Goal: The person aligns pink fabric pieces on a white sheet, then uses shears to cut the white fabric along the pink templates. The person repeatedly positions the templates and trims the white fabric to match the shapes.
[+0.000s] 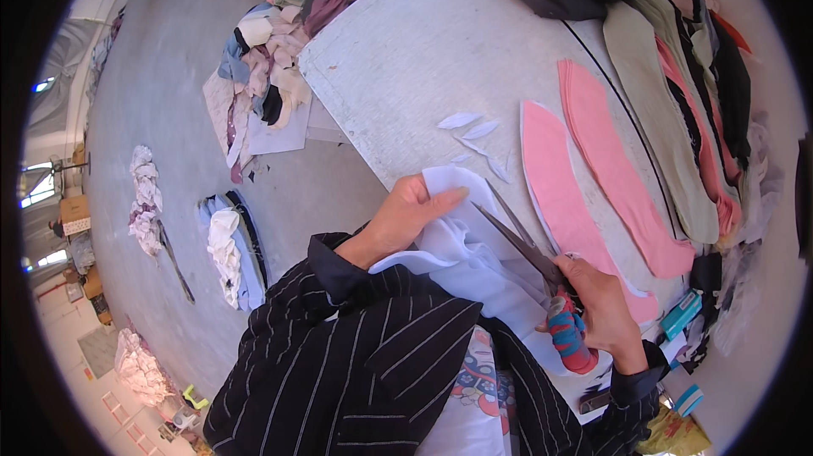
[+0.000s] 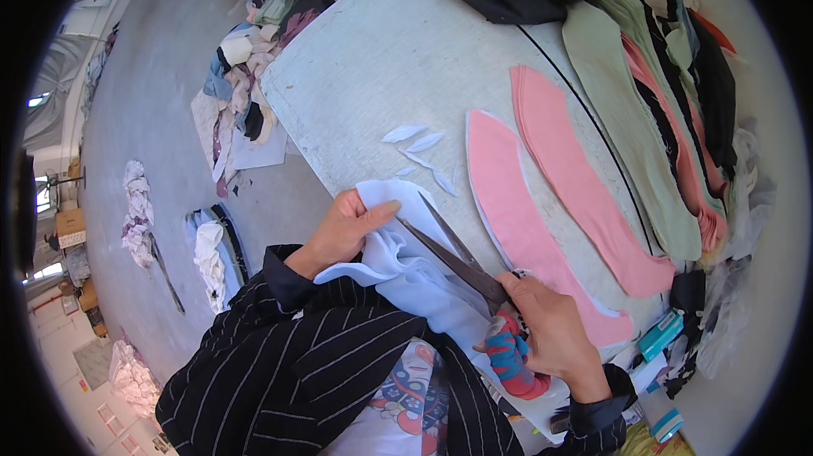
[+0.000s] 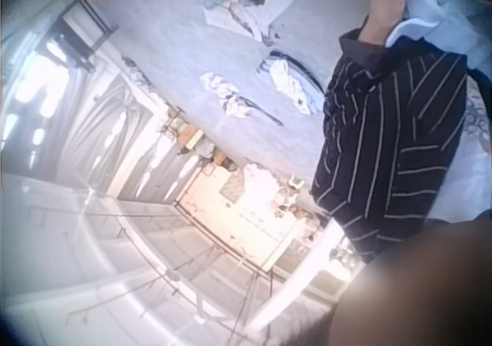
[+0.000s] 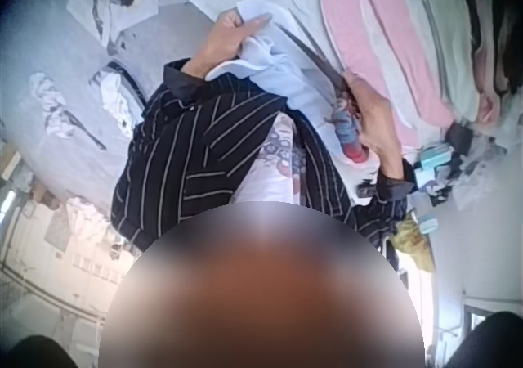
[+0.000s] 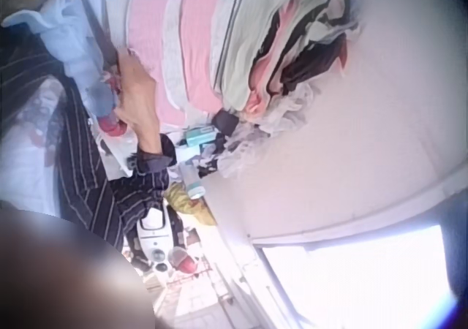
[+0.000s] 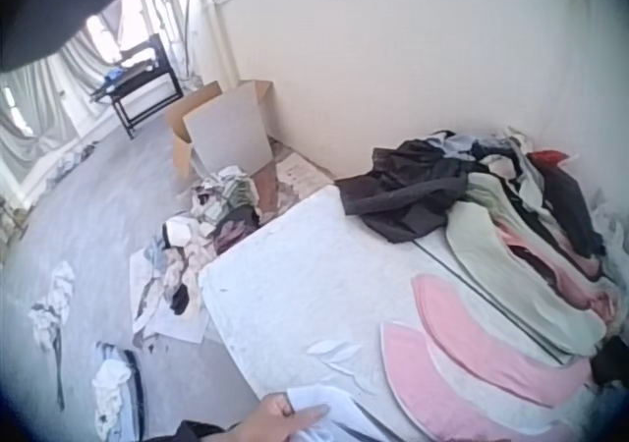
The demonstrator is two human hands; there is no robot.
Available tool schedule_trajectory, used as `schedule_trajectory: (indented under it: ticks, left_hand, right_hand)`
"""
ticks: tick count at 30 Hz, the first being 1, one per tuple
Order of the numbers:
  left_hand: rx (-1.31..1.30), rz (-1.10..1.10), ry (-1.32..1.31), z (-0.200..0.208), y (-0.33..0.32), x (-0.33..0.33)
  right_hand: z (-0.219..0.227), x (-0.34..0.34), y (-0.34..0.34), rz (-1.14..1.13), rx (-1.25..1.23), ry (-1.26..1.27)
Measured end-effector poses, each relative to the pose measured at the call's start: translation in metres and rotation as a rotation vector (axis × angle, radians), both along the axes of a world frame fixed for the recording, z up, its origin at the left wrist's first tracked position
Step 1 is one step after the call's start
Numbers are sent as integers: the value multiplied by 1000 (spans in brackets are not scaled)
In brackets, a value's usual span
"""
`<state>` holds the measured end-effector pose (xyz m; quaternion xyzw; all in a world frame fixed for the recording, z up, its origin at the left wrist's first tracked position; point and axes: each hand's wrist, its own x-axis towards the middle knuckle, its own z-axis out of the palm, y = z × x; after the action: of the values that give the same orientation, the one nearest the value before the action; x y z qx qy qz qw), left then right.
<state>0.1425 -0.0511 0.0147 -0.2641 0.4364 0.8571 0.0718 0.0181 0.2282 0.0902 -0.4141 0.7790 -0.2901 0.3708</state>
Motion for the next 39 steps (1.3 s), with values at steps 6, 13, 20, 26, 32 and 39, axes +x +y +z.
schedule_trajectory:
  ticks: [6,13,20,26,32,39]
  left_hand:
    - [-58,-91,101,-3,-6,3]
    - [24,-160,183,1,-8,0]
    - [2,-193,243,2,-10,-5]
    - [2,-191,234,0,-9,-5]
    - [15,-215,246,2,-9,-5]
    - [44,-210,254,1,-8,-5]
  right_hand:
    - [-2,-6,-11,85,-42,12]
    - [-4,-9,-20,114,-61,17]
    - [-6,-9,-23,88,-103,-9]
    - [-12,-6,-22,103,-119,51]
    - [-16,-6,-18,125,-155,71]
    - [-19,-5,-13,134,-152,98]
